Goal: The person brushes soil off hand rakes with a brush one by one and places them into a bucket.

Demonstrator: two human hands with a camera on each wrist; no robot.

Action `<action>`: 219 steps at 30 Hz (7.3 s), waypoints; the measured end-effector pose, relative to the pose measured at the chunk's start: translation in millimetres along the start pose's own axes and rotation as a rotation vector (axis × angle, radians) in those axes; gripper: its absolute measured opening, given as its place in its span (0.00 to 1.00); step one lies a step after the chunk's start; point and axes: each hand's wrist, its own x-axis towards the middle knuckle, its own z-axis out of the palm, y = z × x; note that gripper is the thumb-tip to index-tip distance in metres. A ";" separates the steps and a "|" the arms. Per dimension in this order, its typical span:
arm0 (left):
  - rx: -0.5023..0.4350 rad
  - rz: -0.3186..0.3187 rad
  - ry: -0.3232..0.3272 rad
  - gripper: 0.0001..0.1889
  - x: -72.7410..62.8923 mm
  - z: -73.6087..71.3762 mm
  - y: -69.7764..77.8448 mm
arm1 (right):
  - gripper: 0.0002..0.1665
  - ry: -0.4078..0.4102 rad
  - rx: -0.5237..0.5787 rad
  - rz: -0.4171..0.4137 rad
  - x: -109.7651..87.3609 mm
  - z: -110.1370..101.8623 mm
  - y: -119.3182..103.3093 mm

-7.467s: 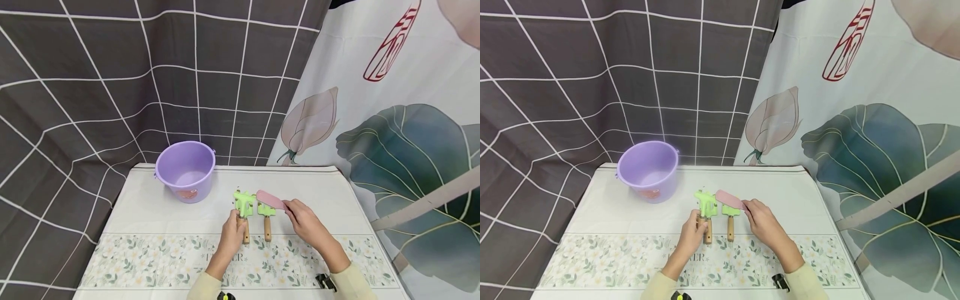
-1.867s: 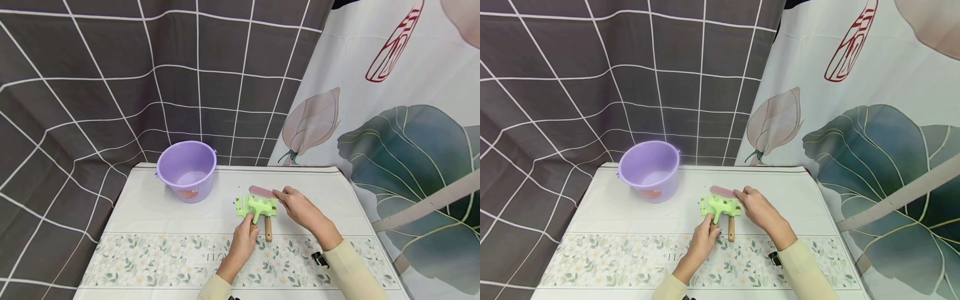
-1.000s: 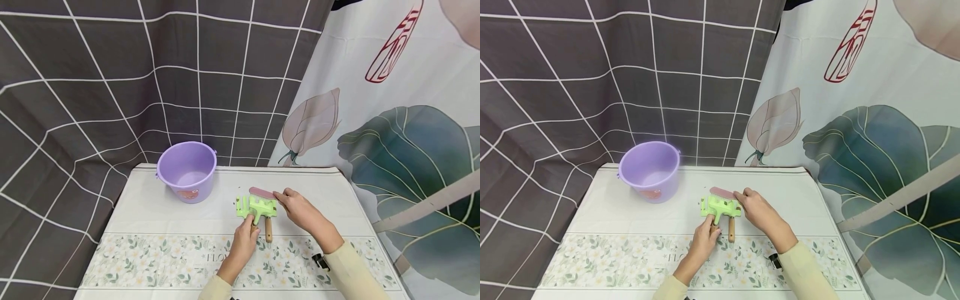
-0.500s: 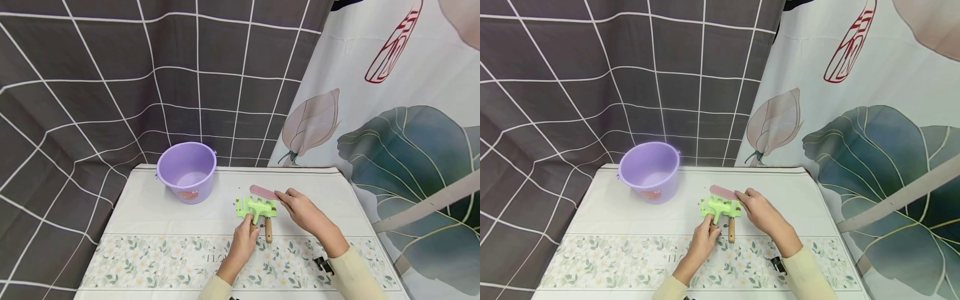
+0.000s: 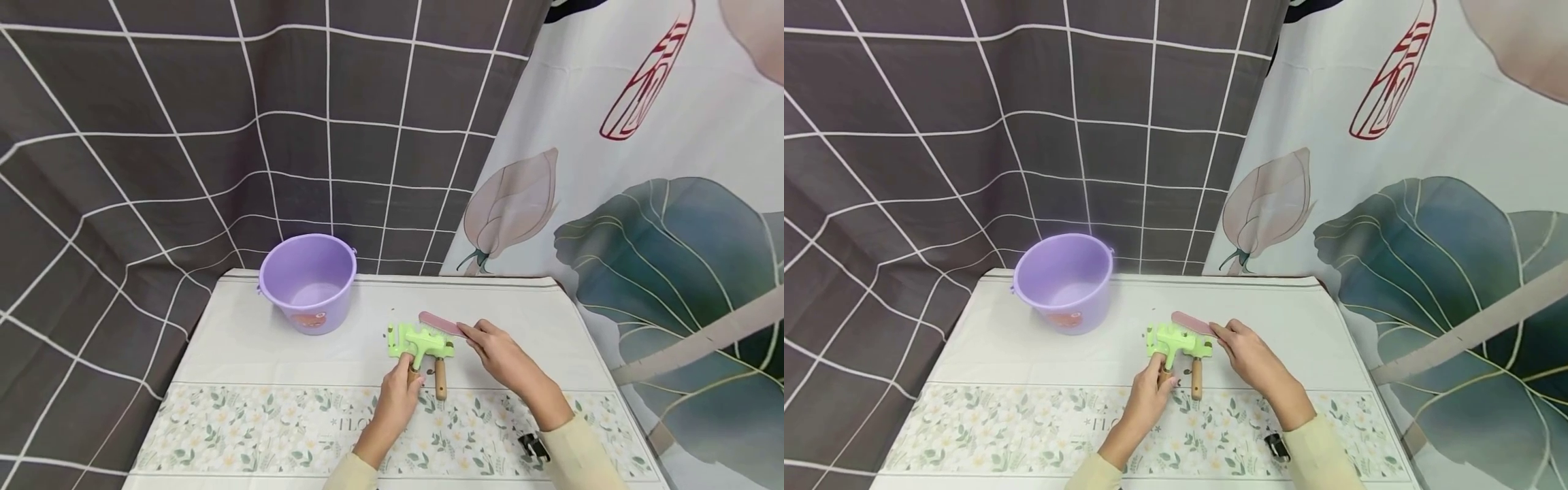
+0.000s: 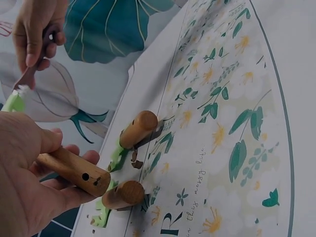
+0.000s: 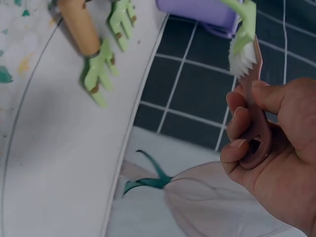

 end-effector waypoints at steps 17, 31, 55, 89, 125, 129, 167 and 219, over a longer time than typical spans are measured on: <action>-0.013 -0.026 0.024 0.18 -0.3 -11.0 -3.5 | 0.21 0.017 0.027 0.161 -20.2 7.9 28.8; -0.011 -0.045 0.057 0.16 -3.1 -37.9 -8.0 | 0.21 0.014 0.054 0.256 -48.9 22.3 42.1; 0.051 -0.020 0.239 0.14 5.2 -103.4 -8.6 | 0.22 0.066 0.079 0.388 -78.9 41.4 56.0; 0.406 -0.072 0.347 0.16 42.1 -223.0 2.5 | 0.24 -0.021 0.135 0.474 -91.5 57.5 51.5; 0.625 -0.245 0.021 0.11 121.3 -257.2 7.2 | 0.22 -0.011 0.164 0.470 -93.5 55.9 54.8; 0.624 -0.280 -0.019 0.10 128.8 -255.4 6.1 | 0.23 -0.018 0.173 0.470 -93.2 55.8 54.7; 0.555 -0.386 0.091 0.18 164.9 -230.5 -29.1 | 0.23 -0.049 0.235 0.500 -100.7 56.6 54.6; 0.390 0.293 0.292 0.23 70.0 -203.7 9.1 | 0.23 -0.019 0.180 0.464 -96.7 52.4 59.2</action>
